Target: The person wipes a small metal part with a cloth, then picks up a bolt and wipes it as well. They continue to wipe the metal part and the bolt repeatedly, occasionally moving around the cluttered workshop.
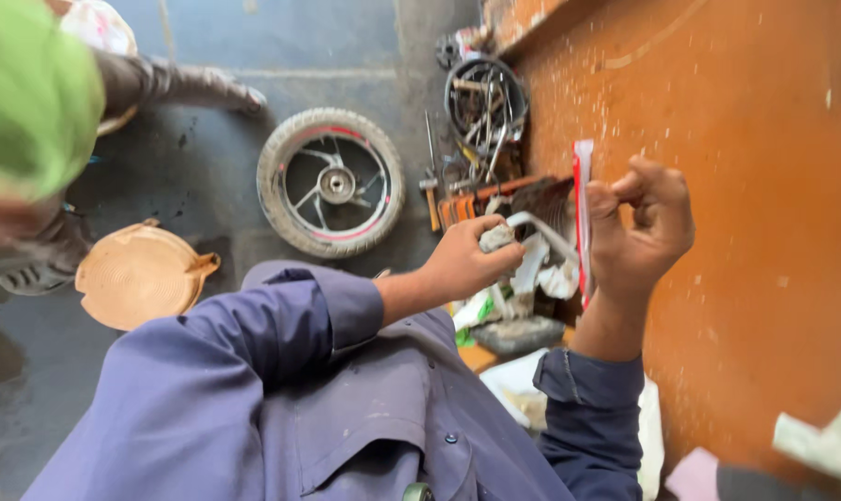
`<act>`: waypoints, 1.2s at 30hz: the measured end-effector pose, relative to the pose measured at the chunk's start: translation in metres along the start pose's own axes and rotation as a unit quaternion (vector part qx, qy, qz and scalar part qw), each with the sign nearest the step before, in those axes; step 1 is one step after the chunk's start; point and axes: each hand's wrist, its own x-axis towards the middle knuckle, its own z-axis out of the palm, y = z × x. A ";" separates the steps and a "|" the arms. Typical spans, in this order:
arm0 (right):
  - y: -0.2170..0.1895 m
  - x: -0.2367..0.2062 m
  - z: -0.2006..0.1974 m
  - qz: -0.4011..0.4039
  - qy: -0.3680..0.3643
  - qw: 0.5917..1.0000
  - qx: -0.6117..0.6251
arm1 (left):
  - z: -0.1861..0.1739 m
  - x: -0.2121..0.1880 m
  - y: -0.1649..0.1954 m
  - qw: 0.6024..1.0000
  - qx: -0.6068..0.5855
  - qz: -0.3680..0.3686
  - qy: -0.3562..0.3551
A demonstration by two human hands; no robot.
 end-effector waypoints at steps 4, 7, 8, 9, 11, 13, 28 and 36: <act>0.049 0.073 0.014 -0.094 -0.098 0.987 -0.090 | -0.022 0.071 0.009 0.998 -0.016 0.002 0.060; 0.102 0.128 0.023 -0.094 -0.108 0.985 -0.099 | -0.037 0.129 0.008 0.992 0.000 0.042 0.116; 0.124 0.149 0.026 -0.099 -0.113 0.985 -0.087 | -0.046 0.151 0.006 0.989 0.008 0.063 0.131; 0.147 0.171 0.028 -0.106 -0.114 0.985 -0.076 | -0.055 0.176 0.004 0.987 0.005 0.070 0.141; 0.196 0.220 0.023 -0.132 -0.105 0.981 -0.092 | -0.064 0.230 -0.003 0.984 -0.005 0.085 0.157; 0.246 0.278 0.012 -0.178 -0.108 0.972 -0.106 | -0.071 0.296 -0.008 0.981 -0.011 0.078 0.177; 0.481 0.637 -0.005 -0.008 -0.203 0.978 -0.039 | -0.046 0.749 0.138 0.992 -0.041 0.073 0.097; 0.516 0.705 0.012 0.020 -0.139 0.987 -0.084 | -0.061 0.862 0.175 0.996 -0.021 0.084 0.022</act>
